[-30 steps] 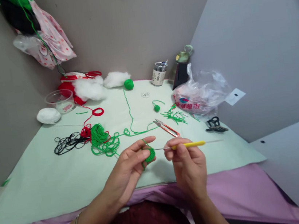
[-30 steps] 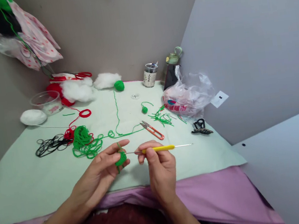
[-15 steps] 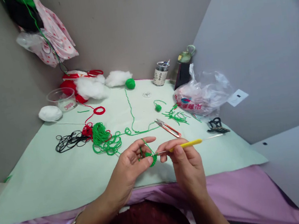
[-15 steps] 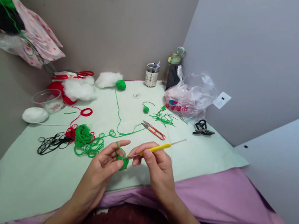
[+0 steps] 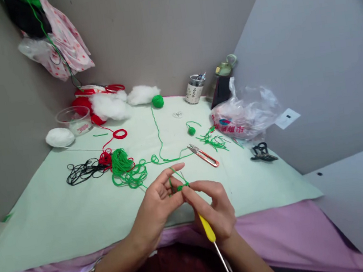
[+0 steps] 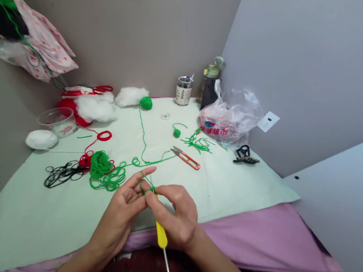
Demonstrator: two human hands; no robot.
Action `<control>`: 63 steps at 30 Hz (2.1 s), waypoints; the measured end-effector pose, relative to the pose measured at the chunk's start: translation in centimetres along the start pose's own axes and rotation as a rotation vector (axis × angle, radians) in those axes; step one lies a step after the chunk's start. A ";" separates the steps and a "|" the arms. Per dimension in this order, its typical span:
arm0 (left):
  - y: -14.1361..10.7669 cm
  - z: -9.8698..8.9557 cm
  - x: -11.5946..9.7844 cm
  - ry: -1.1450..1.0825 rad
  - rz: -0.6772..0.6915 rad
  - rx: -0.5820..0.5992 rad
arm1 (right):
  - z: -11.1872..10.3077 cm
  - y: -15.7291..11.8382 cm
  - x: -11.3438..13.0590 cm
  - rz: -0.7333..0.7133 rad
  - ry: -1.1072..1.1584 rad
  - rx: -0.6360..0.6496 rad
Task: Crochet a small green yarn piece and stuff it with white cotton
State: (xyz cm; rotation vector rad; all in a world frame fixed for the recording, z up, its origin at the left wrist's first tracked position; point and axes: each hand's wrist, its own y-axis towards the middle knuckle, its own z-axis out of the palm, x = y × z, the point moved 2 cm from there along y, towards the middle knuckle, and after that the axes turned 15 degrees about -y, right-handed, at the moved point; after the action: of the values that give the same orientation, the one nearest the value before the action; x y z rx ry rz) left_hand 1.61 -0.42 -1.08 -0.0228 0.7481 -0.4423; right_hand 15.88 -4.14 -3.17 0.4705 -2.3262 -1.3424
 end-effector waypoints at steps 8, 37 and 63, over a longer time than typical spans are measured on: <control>0.2 -0.7 -0.3 -0.175 -0.171 0.063 | -1.3 1.8 -0.3 0.224 0.300 0.079; -0.1 -0.4 -1.0 -0.017 -0.043 0.028 | -0.4 1.7 -0.7 0.680 0.750 0.062; -0.2 -0.7 -0.5 0.219 0.124 0.044 | -1.3 2.2 -0.5 0.580 0.629 0.123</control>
State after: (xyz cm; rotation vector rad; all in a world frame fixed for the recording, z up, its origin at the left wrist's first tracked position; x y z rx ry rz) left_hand 0.76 -0.27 -1.22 0.1148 0.9496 -0.3464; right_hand 16.79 -3.75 -0.75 0.1831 -1.8128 -0.6546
